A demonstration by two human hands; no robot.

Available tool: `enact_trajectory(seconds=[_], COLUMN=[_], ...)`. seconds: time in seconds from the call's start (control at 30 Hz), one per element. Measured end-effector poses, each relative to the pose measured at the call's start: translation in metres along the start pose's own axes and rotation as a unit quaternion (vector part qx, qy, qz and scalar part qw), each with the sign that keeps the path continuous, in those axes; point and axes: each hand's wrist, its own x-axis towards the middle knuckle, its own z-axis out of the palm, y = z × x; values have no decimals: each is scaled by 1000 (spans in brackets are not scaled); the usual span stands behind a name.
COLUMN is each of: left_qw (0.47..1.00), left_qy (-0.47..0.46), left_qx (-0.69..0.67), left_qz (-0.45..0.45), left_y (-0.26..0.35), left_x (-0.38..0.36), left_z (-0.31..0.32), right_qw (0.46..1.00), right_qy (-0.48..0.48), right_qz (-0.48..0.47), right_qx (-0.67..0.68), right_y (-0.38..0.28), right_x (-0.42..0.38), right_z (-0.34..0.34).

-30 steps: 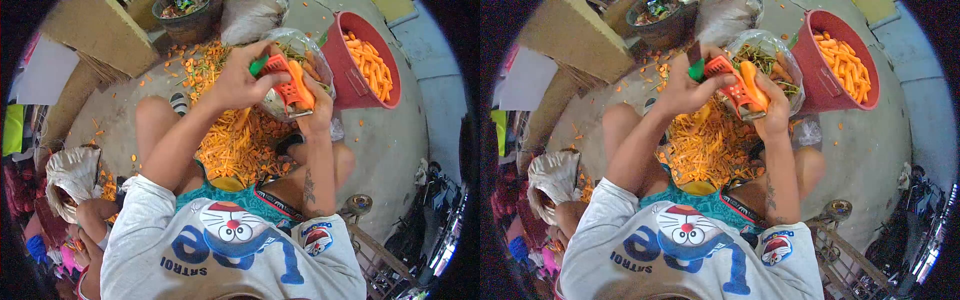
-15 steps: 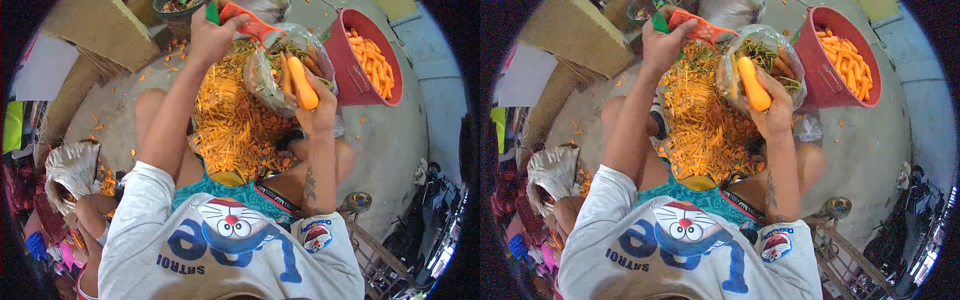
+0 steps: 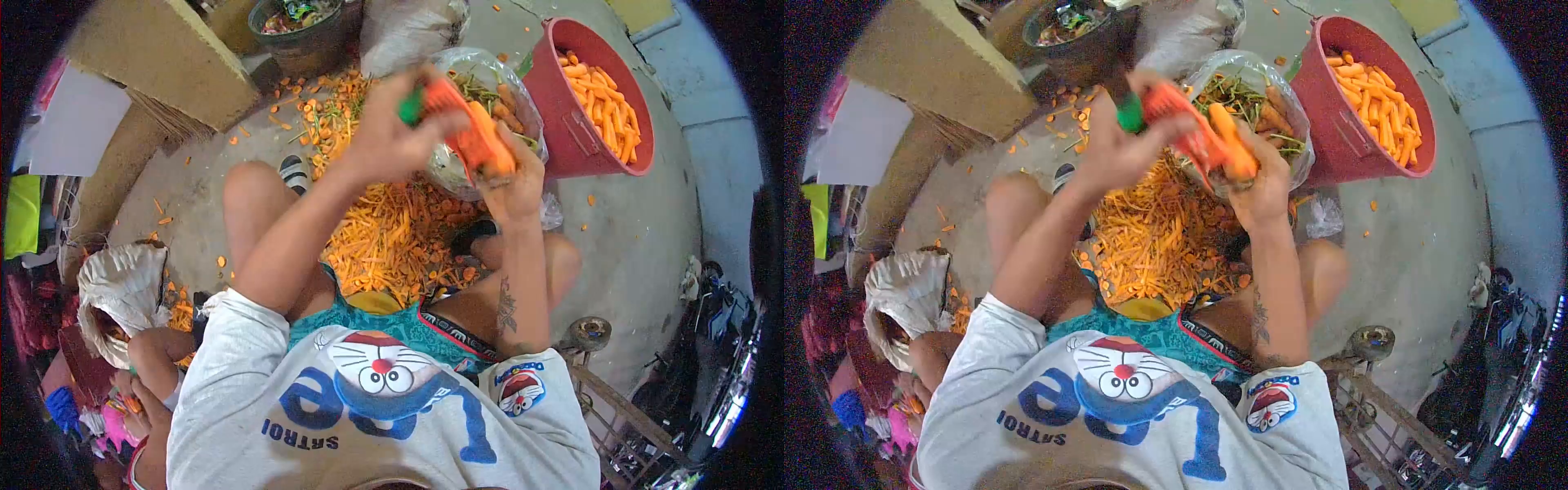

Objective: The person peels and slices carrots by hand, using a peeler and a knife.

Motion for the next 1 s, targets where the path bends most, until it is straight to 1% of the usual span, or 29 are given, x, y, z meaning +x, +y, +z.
enact_trajectory(seconds=[0.03,0.07,0.1,0.13,0.17,0.2,0.23,0.27,0.3,0.33,0.37,0.43,0.47,0.5,0.53,0.57,0.6,0.63,0.67,0.7,0.73,0.77,0.8,0.83,0.87,0.9,0.93,0.97,1.0], left_qw=[993,998,999,998,991,987,988,991,994,1000,1000,999,999,999,997,991,984,985,997,997,995,995,999,993,994,993,992,992,994], left_qy=[-61,-38,-35,21,75,86,85,69,51,-10,-10,-32,-2,0,51,101,85,85,15,-54,-55,-54,-7,42,42,55,69,83,66], left_qx=[1,-27,-28,-59,-88,-96,-94,-66,-40,5,2,-12,5,7,-22,-52,6,5,-28,-61,-59,-62,-30,4,7,2,-5,-12,-10], left_qz=[98,31,22,-27,-72,-96,-90,-90,-94,10,8,-30,-38,-37,-58,-76,-154,-148,-68,9,60,52,-31,-107,-104,-104,-102,-99,-81], left_y=[9,-10,-21,-31,-39,-55,-45,-33,-19,-10,-14,-25,-29,-42,-52,-61,-41,-21,-3,4,0,-16,-39,-47,-49,-49,-49,-45,-10], left_x=[-4,-5,2,15,29,31,28,18,6,-5,-3,0,13,19,24,28,21,11,-3,-10,-10,-3,8,17,15,12,10,10,-2], left_z=[5,4,-2,-13,-24,-33,-30,-19,-6,4,6,3,-10,-18,-25,-30,-25,-14,0,8,10,5,-8,-16,-18,-18,-16,-12,2], right_qw=[1000,999,998,995,995,990,979,979,995,998,997,999,995,995,977,945,945,987,999,999,999,999,998,999,999,999,980,932,932], right_qy=[3,-12,-28,-88,-91,-121,-151,-156,-55,52,55,4,-94,-97,-180,-263,-268,-121,35,37,38,41,44,7,-32,-35,-158,-278,-278], right_qz=[1,-8,-14,35,35,67,96,91,67,44,45,35,29,30,85,137,133,80,27,28,15,4,11,27,39,36,84,131,127], right_qx=[-2,-29,-55,-19,-18,41,97,97,45,-7,-9,28,20,19,78,135,134,75,14,13,-9,-30,-32,-27,-20,-18,90,194,194], right_y=[-2,-2,0,4,4,4,1,-1,-3,-4,-6,-3,3,2,1,0,-1,-1,-1,-1,0,2,3,1,-3,-2,4,5,4], right_x=[-2,-6,-12,-1,2,3,6,7,3,-2,-2,-10,1,7,11,15,13,5,0,0,0,-3,-8,-11,-11,-4,11,23,18], right_z=[2,1,0,-29,-37,-40,-34,-27,-8,3,3,-1,-22,-35,-41,-46,-33,-13,0,5,6,5,1,0,-1,-16,-43,-56,-45])
